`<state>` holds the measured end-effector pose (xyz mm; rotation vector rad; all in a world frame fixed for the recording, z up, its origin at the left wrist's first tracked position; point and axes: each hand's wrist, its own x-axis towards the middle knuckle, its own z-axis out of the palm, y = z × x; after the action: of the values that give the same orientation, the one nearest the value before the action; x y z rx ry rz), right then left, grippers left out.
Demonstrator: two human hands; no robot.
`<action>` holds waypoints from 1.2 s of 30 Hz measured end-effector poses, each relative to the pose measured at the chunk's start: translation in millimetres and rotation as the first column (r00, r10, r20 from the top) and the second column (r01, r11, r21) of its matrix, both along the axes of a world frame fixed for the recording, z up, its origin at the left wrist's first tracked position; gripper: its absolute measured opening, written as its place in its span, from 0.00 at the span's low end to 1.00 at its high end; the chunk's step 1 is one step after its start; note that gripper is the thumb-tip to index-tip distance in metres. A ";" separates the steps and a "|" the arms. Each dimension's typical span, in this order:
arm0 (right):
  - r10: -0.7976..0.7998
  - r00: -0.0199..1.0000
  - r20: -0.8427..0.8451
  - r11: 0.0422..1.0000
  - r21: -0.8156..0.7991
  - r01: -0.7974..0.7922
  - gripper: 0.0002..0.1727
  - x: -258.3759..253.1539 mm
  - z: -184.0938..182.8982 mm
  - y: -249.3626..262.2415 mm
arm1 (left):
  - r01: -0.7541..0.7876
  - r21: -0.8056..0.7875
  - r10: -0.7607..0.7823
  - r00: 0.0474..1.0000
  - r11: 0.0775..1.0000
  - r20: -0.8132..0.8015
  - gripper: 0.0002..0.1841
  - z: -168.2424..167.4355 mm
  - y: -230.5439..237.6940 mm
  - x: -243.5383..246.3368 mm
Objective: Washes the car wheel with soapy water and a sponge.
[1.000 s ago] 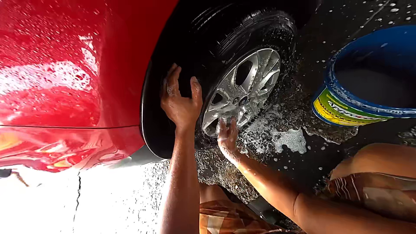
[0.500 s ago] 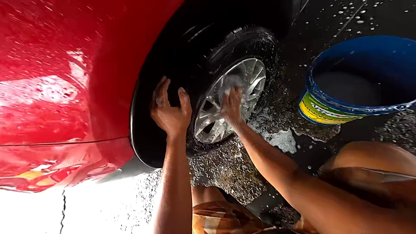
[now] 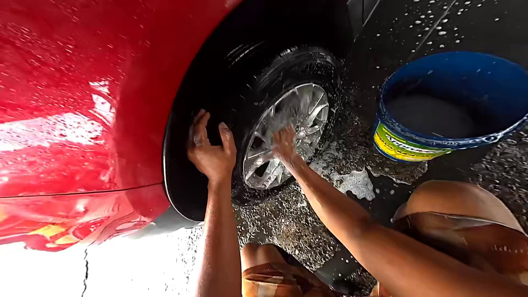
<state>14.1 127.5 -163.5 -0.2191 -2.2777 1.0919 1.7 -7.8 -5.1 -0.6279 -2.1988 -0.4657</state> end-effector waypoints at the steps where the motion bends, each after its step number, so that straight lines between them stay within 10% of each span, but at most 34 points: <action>1: 0.046 0.997 0.061 0.997 -0.066 -0.042 0.22 4.4 -2.7 -0.6 | -0.002 -0.005 0.002 1.000 1.000 -0.005 0.24 0.2 -1.4 -0.4; 4: 0.004 0.999 0.042 0.955 -0.295 0.009 0.20 7.7 23.3 17.1 | 0.005 -0.009 -0.005 1.000 1.000 0.006 0.24 -1.1 -2.5 -0.5; 10: -0.065 0.988 -0.142 0.993 -0.108 0.050 0.20 -6.8 -22.2 31.7 | -0.004 -0.001 0.004 1.000 1.000 0.016 0.23 -1.8 -2.4 -0.9; 14: -0.252 0.949 -0.189 0.906 -0.390 0.163 0.17 7.4 13.4 30.7 | 0.011 0.023 -0.011 1.000 1.000 0.010 0.22 -2.0 0.9 -2.5; 19: -0.369 0.873 -0.320 0.928 -0.174 0.329 0.26 -14.0 2.9 73.0 | 0.022 0.044 -0.023 1.000 0.999 0.016 0.23 -0.4 1.8 -1.9; 24: -0.229 0.973 0.017 0.934 -0.277 0.225 0.39 4.1 -84.1 -15.0 | 0.014 0.034 -0.014 1.000 0.999 -0.001 0.23 -0.6 2.0 -3.2; 28: -0.101 0.970 0.221 0.981 -0.142 0.135 0.24 15.1 -58.0 5.9 | 0.007 0.017 -0.008 1.000 1.000 0.027 0.22 -1.5 -1.3 1.4; 36: -0.333 0.924 0.189 0.888 -0.268 0.375 0.29 -37.6 -14.2 97.1 | 0.010 0.041 -0.010 1.000 0.999 -0.002 0.22 -1.0 1.2 0.4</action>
<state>-23.5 224.6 -177.7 -0.8257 -2.0624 1.2467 2.1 -6.7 -6.1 -0.6172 -2.1796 -0.5138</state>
